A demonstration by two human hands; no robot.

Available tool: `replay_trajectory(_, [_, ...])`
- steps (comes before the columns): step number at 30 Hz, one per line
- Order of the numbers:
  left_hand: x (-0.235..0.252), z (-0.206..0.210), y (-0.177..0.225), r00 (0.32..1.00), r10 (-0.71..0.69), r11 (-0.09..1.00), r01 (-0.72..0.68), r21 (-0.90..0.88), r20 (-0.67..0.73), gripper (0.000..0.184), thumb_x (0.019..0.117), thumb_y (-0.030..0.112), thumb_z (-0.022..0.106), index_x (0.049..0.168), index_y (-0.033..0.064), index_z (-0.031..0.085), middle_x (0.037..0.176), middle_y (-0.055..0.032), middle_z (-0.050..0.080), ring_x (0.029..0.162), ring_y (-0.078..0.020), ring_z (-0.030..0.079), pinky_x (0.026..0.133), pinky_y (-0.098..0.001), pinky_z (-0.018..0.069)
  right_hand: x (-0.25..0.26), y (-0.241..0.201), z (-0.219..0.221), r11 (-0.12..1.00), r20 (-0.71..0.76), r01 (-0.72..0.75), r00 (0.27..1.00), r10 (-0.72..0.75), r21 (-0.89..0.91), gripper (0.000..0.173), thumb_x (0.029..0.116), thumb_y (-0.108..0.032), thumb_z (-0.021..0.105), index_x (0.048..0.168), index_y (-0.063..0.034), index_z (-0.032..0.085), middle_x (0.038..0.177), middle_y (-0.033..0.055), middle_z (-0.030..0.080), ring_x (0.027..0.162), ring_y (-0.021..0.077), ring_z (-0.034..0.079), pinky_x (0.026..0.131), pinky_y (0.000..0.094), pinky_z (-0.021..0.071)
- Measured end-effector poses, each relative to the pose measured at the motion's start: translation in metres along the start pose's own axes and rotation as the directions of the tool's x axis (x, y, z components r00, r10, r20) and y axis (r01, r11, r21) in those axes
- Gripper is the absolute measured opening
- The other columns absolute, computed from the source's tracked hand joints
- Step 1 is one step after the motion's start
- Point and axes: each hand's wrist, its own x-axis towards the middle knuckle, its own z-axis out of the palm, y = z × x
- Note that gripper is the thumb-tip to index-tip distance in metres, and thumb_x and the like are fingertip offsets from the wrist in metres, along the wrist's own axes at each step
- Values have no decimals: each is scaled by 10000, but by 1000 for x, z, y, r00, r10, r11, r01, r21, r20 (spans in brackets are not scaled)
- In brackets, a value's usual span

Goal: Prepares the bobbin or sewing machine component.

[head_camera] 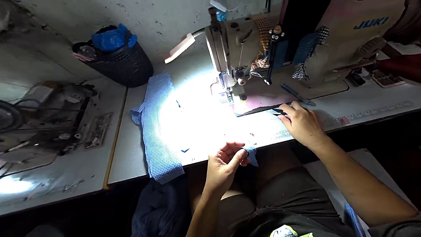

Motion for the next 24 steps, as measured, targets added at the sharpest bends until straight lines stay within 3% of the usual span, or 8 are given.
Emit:
replay_trajectory(2, [-2, 0, -3, 1000, 13, 1000, -13, 5, -10, 174, 950, -73, 613, 1123, -61, 624, 887, -94, 743, 772, -164, 736, 736, -300, 632, -2, 0, 1, 997, -45, 46, 998, -43, 63, 316, 999, -225, 649, 1272, -74, 701, 1318, 270, 590, 1194, 488, 565, 950, 677, 448])
replay_trajectory(3, [-2, 0, -5, 1000, 23, 1000, -23, 17, -12, 189, 945, -75, 619, 1133, -63, 611, 891, -94, 743, 782, -170, 739, 749, -310, 635, -7, -6, -2, 986, -55, 94, 995, -87, 140, 359, 994, -245, 639, 1299, -62, 689, 1380, 262, 567, 1263, 475, 530, 1002, 683, 413])
replay_trajectory(5, [-3, 4, -10, 998, 55, 997, -54, 48, -22, 228, 929, -80, 641, 1151, -74, 591, 889, -99, 740, 786, -179, 740, 758, -319, 639, -24, -31, -13, 898, -43, 190, 981, -189, 397, 386, 956, -316, 682, 1219, -36, 714, 1274, 174, 643, 1179, 314, 613, 981, 521, 511])
replay_trajectory(7, [-6, 9, -12, 996, 89, 992, -86, 90, -26, 278, 912, -73, 668, 1172, -67, 568, 899, -83, 744, 792, -155, 737, 757, -295, 633, -42, -56, -15, 717, 11, 235, 947, -320, 656, 388, 951, -382, 703, 1159, -55, 721, 1064, 75, 680, 921, 105, 637, 798, 267, 556])
replay_trajectory(10, [-13, 13, -12, 996, 83, 996, -82, 31, -42, 310, 878, -93, 697, 1150, -45, 555, 902, -81, 746, 788, -150, 739, 747, -297, 633, -57, -72, -9, 556, -34, 284, 908, -417, 781, 235, 988, -183, 658, 1126, -16, 749, 961, 78, 669, 843, 45, 617, 767, 149, 524])
replay_trajectory(14, [-27, 3, -7, 985, -171, 956, 174, -238, 35, 140, 900, -39, 701, 1025, 15, 668, 922, -49, 735, 828, -126, 730, 788, -301, 631, -65, -76, -14, 510, -125, 415, 852, -508, 754, 176, 992, -101, 631, 1077, 1, 747, 948, 94, 691, 895, 72, 647, 835, 161, 532])
replay_trajectory(17, [-31, -11, -5, 905, -336, 848, 411, -334, 261, 153, 950, 19, 661, 1094, 23, 711, 987, -44, 751, 894, -120, 737, 837, -298, 625, -72, -81, -18, 489, -134, 474, 804, -579, 733, 182, 1017, -116, 615, 1077, 1, 741, 931, 103, 667, 890, 91, 631, 828, 161, 520])
replay_trajectory(24, [-34, -28, -17, 820, -311, 807, 495, -323, 481, 265, 865, -5, 758, 1121, 55, 732, 957, -6, 753, 899, -123, 738, 863, -316, 621, -77, -82, -24, 549, -118, 598, 732, -671, 585, 169, 1016, -47, 576, 1050, -17, 739, 918, 120, 684, 878, 162, 655, 793, 226, 545])
